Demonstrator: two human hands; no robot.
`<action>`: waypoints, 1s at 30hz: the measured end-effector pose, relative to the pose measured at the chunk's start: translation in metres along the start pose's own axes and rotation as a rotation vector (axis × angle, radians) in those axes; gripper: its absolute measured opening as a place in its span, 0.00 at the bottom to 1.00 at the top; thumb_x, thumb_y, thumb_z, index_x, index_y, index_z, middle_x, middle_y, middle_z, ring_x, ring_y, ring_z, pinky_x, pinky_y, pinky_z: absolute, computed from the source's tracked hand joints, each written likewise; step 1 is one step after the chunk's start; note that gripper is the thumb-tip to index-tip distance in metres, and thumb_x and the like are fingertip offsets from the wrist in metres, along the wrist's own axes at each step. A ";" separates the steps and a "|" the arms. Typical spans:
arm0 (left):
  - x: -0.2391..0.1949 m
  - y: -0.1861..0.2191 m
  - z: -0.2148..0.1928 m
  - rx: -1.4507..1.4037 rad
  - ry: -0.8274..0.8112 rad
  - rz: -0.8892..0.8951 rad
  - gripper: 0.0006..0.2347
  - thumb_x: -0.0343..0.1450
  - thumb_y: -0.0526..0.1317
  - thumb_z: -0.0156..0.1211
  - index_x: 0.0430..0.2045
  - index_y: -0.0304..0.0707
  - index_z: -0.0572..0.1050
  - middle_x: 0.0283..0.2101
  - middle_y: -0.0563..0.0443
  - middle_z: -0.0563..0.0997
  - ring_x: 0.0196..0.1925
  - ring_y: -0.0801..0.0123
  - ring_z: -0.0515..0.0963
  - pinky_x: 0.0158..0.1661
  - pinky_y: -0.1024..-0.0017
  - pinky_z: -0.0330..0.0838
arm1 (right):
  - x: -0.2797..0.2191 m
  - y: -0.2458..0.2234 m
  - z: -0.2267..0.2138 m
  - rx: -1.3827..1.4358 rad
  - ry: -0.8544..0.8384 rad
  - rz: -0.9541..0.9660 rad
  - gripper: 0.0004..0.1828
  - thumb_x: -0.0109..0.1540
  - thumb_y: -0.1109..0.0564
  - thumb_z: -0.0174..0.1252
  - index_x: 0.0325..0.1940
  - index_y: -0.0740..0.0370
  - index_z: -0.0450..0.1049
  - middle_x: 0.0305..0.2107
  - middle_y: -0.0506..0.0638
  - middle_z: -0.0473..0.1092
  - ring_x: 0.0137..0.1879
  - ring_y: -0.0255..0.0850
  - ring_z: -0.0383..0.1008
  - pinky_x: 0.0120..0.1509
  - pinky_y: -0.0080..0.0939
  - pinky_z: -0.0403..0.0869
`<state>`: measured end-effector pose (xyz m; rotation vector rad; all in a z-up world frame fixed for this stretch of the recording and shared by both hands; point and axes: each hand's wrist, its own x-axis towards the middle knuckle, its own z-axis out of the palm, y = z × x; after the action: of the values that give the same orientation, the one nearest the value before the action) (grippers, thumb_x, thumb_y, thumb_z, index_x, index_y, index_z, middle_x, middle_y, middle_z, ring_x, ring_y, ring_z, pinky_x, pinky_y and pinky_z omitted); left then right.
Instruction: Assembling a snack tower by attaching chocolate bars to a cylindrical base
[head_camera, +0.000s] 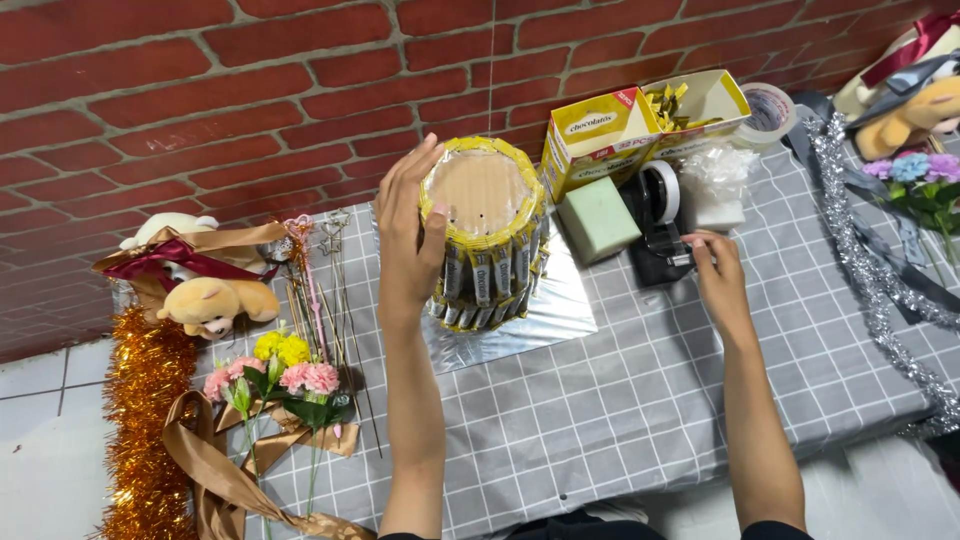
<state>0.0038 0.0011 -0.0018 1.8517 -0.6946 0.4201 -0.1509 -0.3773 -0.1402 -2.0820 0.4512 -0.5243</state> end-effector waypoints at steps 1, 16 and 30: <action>0.000 0.000 0.001 -0.003 -0.005 -0.002 0.30 0.74 0.61 0.30 0.62 0.43 0.67 0.66 0.44 0.70 0.68 0.47 0.66 0.66 0.44 0.49 | 0.000 -0.001 0.001 -0.002 0.002 0.006 0.12 0.76 0.55 0.47 0.57 0.58 0.75 0.56 0.59 0.64 0.66 0.57 0.65 0.66 0.52 0.65; 0.001 0.006 -0.001 -0.010 0.012 0.001 0.29 0.75 0.63 0.31 0.59 0.46 0.70 0.66 0.45 0.70 0.68 0.47 0.66 0.64 0.44 0.52 | -0.019 -0.013 0.011 0.317 0.070 0.074 0.13 0.73 0.53 0.52 0.40 0.62 0.76 0.60 0.56 0.63 0.69 0.46 0.60 0.76 0.47 0.56; 0.002 0.005 -0.001 -0.011 0.006 -0.004 0.25 0.75 0.58 0.34 0.58 0.46 0.70 0.65 0.46 0.71 0.67 0.49 0.67 0.64 0.50 0.54 | -0.039 -0.030 -0.001 0.121 -0.004 0.033 0.13 0.72 0.56 0.55 0.39 0.66 0.77 0.65 0.59 0.62 0.72 0.54 0.62 0.73 0.50 0.63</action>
<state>0.0024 0.0000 0.0037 1.8405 -0.6879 0.4185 -0.1808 -0.3429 -0.1219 -1.9569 0.4399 -0.5159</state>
